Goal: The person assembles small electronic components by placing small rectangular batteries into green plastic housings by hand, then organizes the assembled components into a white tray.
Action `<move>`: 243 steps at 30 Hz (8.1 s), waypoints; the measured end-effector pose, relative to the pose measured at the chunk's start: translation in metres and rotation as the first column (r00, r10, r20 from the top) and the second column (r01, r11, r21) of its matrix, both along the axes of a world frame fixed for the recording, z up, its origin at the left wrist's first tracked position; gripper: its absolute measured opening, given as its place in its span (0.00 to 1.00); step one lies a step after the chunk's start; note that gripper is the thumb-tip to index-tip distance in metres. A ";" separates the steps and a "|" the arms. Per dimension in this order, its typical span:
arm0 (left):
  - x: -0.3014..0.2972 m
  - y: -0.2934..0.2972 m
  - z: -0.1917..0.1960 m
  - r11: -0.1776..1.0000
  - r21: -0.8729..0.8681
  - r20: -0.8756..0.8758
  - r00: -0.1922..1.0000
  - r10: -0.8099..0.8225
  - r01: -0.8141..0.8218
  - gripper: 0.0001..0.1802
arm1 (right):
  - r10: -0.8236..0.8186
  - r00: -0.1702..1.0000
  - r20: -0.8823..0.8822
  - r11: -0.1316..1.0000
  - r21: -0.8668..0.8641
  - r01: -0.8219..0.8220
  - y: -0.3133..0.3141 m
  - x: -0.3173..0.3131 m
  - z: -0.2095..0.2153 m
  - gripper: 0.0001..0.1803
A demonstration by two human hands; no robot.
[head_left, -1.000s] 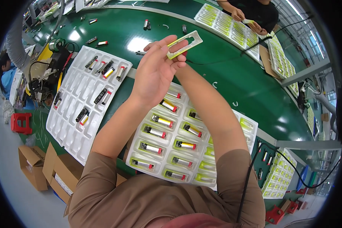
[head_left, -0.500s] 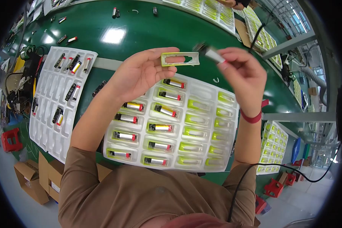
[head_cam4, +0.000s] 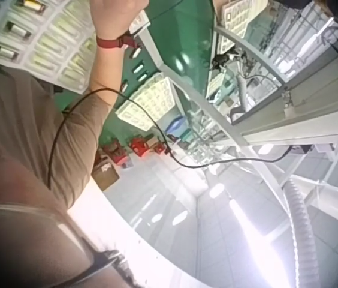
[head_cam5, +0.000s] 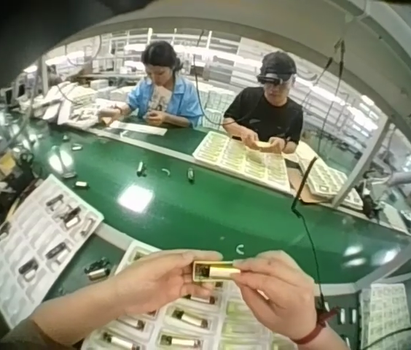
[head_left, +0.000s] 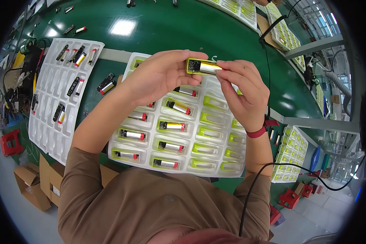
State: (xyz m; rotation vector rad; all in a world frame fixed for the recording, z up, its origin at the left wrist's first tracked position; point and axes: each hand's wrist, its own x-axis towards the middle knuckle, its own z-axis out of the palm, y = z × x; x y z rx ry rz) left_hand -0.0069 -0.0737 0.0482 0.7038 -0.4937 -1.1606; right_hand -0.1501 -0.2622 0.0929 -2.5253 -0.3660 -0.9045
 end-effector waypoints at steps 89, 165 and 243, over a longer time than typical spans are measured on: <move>0.014 -0.001 -0.013 0.902 0.045 0.631 0.712 0.307 -0.429 0.20 | -0.109 0.982 -0.156 0.693 0.696 0.188 0.027 0.035 -0.057 0.10; -0.002 -0.015 -0.005 0.974 0.214 0.255 0.967 0.019 -0.076 0.21 | -0.113 0.990 -0.086 0.966 -0.241 0.089 0.007 -0.010 -0.018 0.14; 0.012 -0.016 -0.016 0.986 0.136 0.456 0.878 -0.148 0.095 0.26 | -0.028 0.919 -0.394 0.871 0.442 0.216 0.002 0.007 -0.030 0.14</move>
